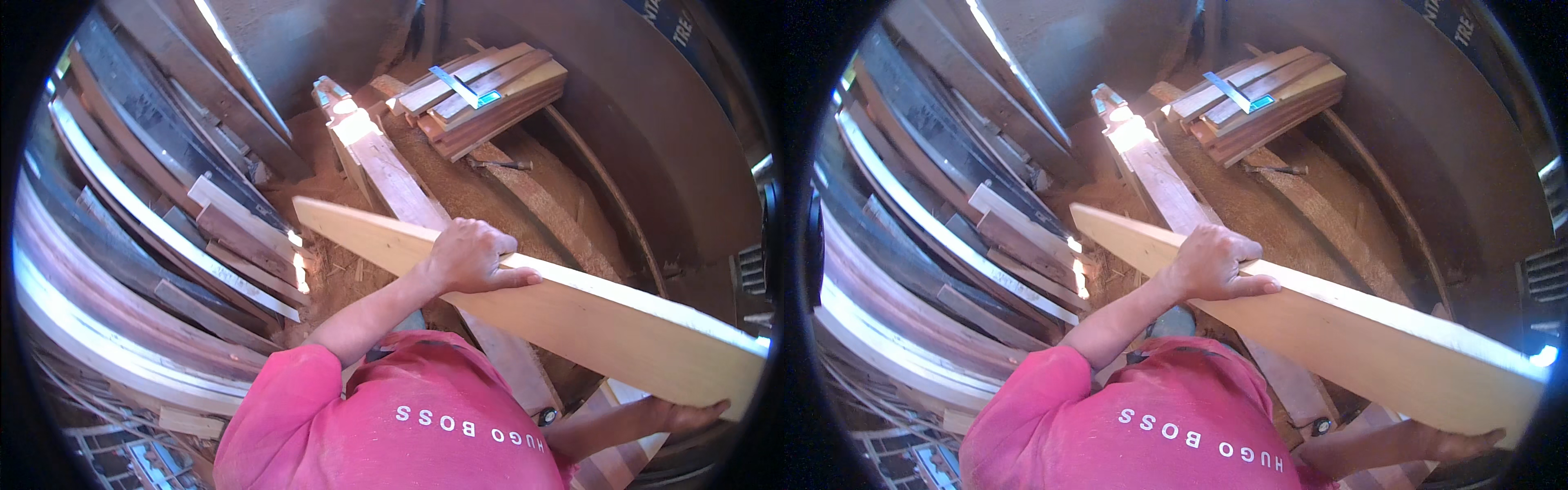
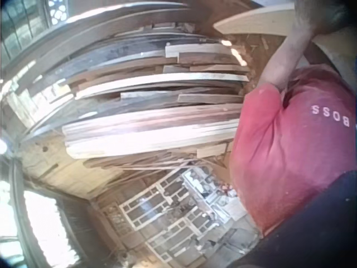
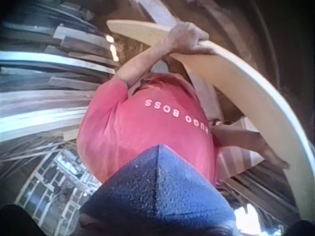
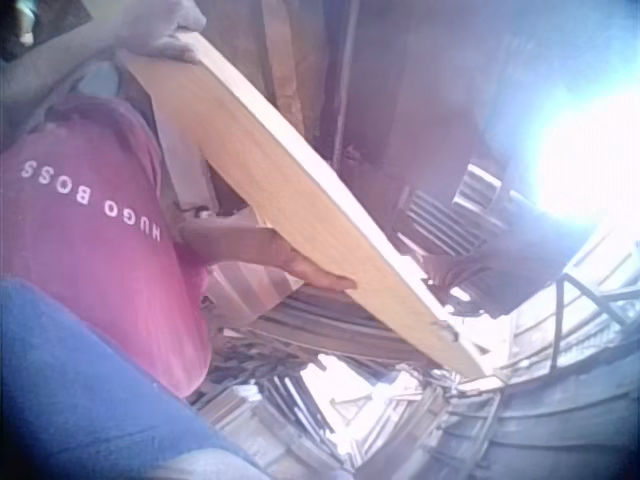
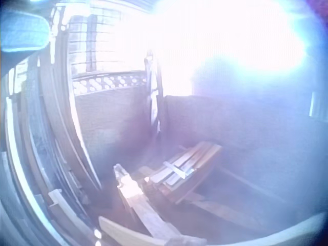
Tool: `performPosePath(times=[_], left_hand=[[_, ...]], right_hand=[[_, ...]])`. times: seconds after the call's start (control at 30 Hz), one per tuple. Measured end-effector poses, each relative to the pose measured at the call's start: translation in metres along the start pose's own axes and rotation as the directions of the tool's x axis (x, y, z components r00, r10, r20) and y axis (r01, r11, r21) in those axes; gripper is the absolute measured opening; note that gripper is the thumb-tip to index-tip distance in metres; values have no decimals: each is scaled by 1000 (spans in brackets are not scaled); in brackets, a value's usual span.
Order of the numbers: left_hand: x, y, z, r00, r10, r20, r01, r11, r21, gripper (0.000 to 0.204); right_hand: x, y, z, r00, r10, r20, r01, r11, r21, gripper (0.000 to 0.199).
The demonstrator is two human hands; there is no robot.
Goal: The person marks a wooden plank using a try square and a pencil. They handle the plank to position it on a workbench and use the tools to draw lines across the surface.
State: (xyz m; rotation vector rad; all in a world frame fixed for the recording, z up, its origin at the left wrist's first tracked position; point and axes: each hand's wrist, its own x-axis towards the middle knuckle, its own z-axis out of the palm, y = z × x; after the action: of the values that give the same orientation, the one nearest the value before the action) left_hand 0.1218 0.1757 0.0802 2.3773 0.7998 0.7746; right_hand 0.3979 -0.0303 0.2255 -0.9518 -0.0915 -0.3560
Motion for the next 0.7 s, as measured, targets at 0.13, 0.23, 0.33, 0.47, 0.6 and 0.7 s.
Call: performPosePath(times=[0.13,0.23,0.33,0.47,0.6,0.7], left_hand=[[62,-6,-32,980,115,163,-126,990,57,84],[107,-28,-39,928,243,282,-268,962,53,75],[132,-86,-46,887,215,408,-279,955,103,61],[163,-196,-40,804,197,562,-285,956,71,61],[168,-246,-3,709,286,645,-360,933,-17,69],[155,-269,13,682,349,643,-438,899,-23,66]], right_hand=[[4,13,-55,998,-60,-16,60,998,-29,59],[-21,27,-121,980,-190,59,199,950,-239,68],[-103,71,-60,981,116,-157,-120,993,-15,69],[-180,132,-54,884,249,-394,-231,968,93,66],[-232,165,-102,878,222,-424,-246,969,-2,59],[-282,185,-134,837,312,-450,-357,934,-16,62]])
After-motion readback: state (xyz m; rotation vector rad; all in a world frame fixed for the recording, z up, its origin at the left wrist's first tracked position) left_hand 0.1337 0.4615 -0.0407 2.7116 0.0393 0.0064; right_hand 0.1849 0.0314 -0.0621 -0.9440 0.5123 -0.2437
